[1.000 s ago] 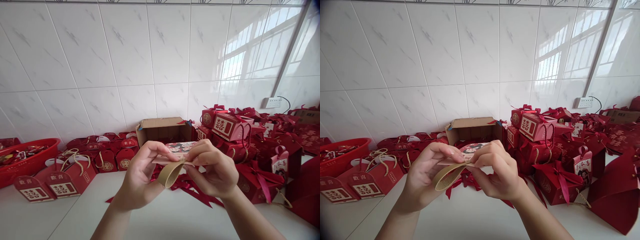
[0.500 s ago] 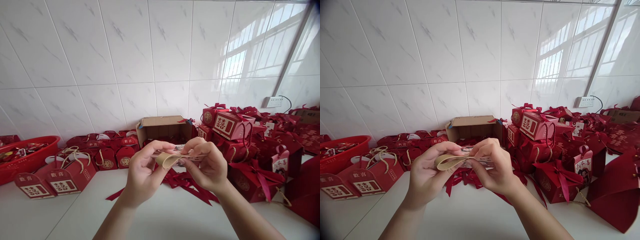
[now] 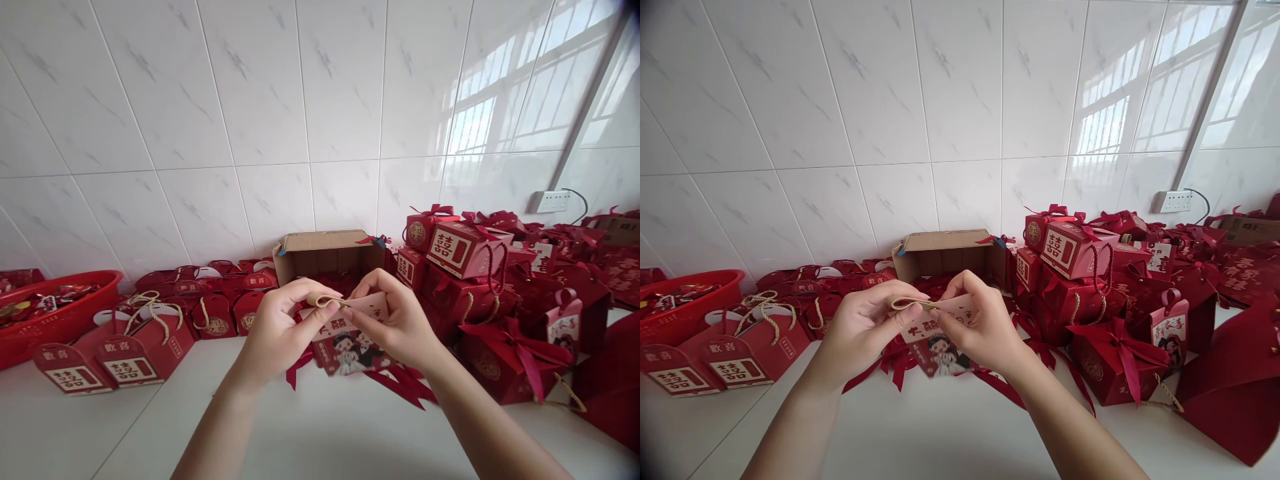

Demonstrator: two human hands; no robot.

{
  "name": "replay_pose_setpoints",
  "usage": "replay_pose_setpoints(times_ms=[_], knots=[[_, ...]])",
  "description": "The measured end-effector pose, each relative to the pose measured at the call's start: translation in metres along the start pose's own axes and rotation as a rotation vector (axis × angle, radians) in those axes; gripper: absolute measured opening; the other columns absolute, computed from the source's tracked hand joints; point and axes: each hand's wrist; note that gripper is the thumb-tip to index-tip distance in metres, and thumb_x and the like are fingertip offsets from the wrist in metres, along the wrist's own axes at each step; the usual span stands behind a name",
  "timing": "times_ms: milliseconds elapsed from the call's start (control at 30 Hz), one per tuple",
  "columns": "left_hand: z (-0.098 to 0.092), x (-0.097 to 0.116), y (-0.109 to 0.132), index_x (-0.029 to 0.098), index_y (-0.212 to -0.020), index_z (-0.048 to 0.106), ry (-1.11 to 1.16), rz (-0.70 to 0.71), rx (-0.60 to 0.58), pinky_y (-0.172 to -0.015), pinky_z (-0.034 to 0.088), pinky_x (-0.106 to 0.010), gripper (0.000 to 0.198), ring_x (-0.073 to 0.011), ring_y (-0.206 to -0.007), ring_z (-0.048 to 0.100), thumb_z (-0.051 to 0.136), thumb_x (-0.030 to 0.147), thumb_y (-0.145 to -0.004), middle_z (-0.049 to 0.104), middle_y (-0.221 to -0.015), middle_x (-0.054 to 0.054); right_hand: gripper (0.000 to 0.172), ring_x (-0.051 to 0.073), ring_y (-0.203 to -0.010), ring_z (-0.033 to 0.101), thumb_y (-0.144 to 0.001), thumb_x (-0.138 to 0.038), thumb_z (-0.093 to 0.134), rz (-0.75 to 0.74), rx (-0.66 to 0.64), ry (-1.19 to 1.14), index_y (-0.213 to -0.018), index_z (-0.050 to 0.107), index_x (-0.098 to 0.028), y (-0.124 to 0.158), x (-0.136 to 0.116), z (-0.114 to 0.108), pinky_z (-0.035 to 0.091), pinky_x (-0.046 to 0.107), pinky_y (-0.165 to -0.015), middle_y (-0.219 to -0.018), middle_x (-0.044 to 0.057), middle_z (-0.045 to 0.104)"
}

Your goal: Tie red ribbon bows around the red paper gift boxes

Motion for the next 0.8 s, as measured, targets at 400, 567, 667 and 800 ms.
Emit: replay_pose_setpoints(times_ms=[400,567,667,800], knots=[[0.002,-0.005,-0.004,0.017,-0.069,0.063,-0.184,-0.062,-0.127,-0.063,0.042,-0.026,0.024,-0.0162,-0.073,0.056,0.062,0.037,-0.082,0.062,-0.076,-0.003,0.015,0.005,-0.051,0.037,-0.075,-0.025,0.067,0.435,-0.391,-0.202,-0.074,0.057,-0.014,-0.005,-0.001,-0.005,0.028,0.018,-0.047,-0.057,-0.006,0.043],[0.002,-0.006,-0.004,0.017,-0.071,0.062,-0.211,-0.047,-0.122,-0.065,0.042,-0.025,0.021,-0.0153,-0.073,0.054,0.060,0.033,-0.085,0.059,-0.075,-0.002,0.027,0.010,-0.059,0.052,-0.066,-0.029,0.078,0.451,-0.372,-0.231,-0.080,0.060,-0.014,-0.006,0.003,-0.002,0.040,0.021,-0.056,-0.065,-0.002,0.059],[0.003,-0.005,-0.005,0.017,-0.072,0.061,-0.214,-0.035,-0.115,-0.068,0.042,-0.025,0.022,-0.0153,-0.076,0.056,0.059,0.033,-0.086,0.059,-0.077,-0.001,0.033,0.010,-0.059,0.052,-0.061,-0.033,0.082,0.459,-0.330,-0.247,-0.077,0.059,-0.015,-0.007,0.008,-0.001,0.040,0.022,-0.056,-0.064,-0.002,0.060],[0.006,-0.004,-0.003,0.018,-0.073,0.059,-0.210,-0.033,-0.123,-0.069,0.042,-0.024,0.025,-0.0146,-0.076,0.055,0.055,0.036,-0.089,0.058,-0.079,-0.001,0.034,0.010,-0.058,0.050,-0.060,-0.033,0.083,0.488,-0.296,-0.250,-0.076,0.059,-0.014,-0.006,0.012,-0.004,0.040,0.022,-0.057,-0.062,-0.002,0.058]])
Point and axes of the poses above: each hand's wrist, its own y-axis away from the middle knuckle, its own z-axis out of the palm, x = y × z
